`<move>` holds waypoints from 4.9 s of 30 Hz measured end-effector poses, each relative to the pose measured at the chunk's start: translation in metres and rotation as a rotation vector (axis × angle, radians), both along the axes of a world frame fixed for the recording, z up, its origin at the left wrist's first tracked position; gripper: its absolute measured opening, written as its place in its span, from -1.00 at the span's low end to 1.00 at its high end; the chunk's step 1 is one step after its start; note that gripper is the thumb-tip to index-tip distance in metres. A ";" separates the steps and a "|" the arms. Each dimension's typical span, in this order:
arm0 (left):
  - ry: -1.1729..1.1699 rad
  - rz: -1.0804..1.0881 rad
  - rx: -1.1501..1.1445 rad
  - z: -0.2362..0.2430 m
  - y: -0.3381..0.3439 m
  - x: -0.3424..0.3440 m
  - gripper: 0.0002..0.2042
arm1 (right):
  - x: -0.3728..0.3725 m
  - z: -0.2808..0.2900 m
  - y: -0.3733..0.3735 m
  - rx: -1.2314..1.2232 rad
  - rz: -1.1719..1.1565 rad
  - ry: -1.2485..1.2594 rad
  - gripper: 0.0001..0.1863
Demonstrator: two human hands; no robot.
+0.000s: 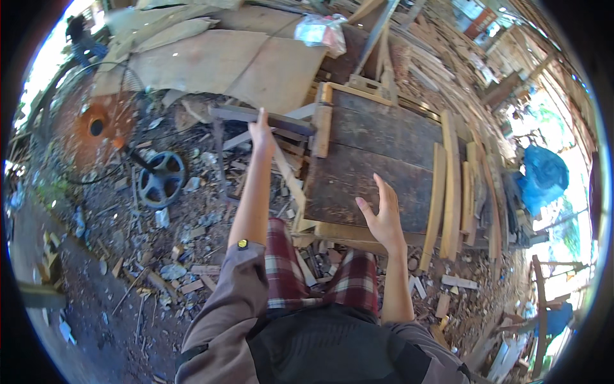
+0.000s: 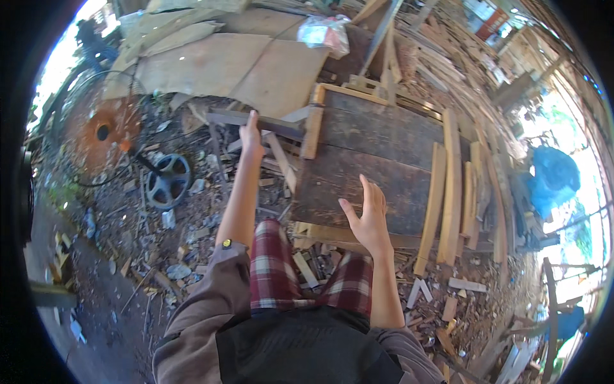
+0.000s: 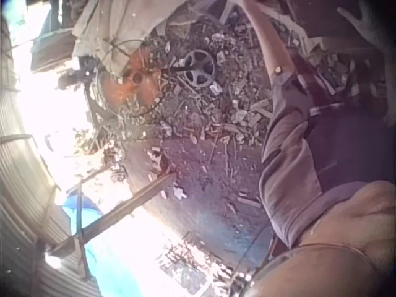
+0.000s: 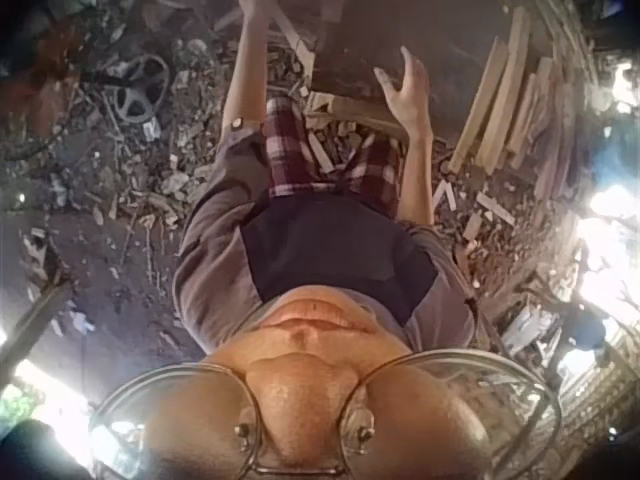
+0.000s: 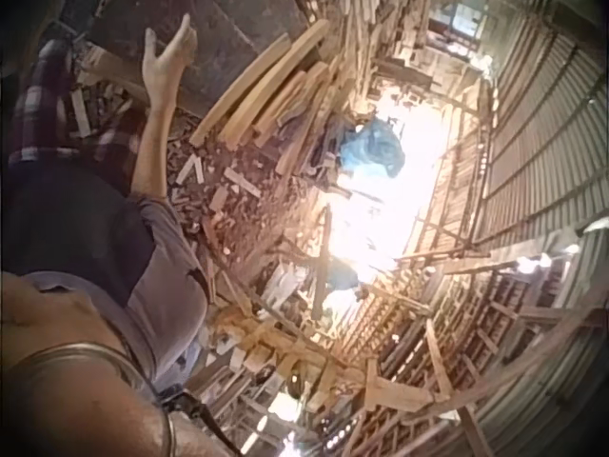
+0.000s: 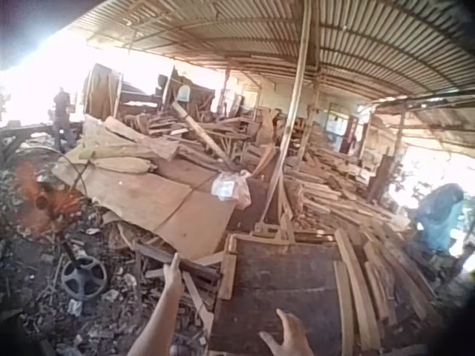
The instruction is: Sawing and chiseling a piece of lumber in a workshop.
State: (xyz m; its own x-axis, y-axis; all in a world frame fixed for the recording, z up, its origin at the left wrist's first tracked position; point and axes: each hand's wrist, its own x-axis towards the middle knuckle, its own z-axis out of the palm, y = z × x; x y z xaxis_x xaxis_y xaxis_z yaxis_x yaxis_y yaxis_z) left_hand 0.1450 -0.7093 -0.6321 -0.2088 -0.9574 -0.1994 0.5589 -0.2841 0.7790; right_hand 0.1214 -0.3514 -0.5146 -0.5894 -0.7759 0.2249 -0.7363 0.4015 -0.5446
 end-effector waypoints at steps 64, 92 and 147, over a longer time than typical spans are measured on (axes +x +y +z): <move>-1.295 -0.080 -1.146 0.033 0.152 -0.027 -0.54 | -0.028 -0.078 0.040 -0.158 -0.094 0.402 -0.34; -1.130 -0.125 -1.056 0.041 0.155 -0.025 -0.53 | -0.016 -0.031 0.170 0.154 -0.892 0.401 -0.39; -1.007 -0.726 -1.781 0.075 0.379 -0.162 -0.39 | -0.290 -0.009 0.259 -0.348 -0.920 0.450 -0.40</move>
State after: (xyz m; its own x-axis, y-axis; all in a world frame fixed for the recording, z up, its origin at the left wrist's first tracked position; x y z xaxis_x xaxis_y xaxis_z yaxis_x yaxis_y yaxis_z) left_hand -0.0175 -0.3300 -0.5573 -0.9456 -0.0318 0.3238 0.0614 0.9599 0.2735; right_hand -0.1689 -0.0926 -0.5232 -0.7216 0.0700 0.6888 -0.3926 0.7780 -0.4904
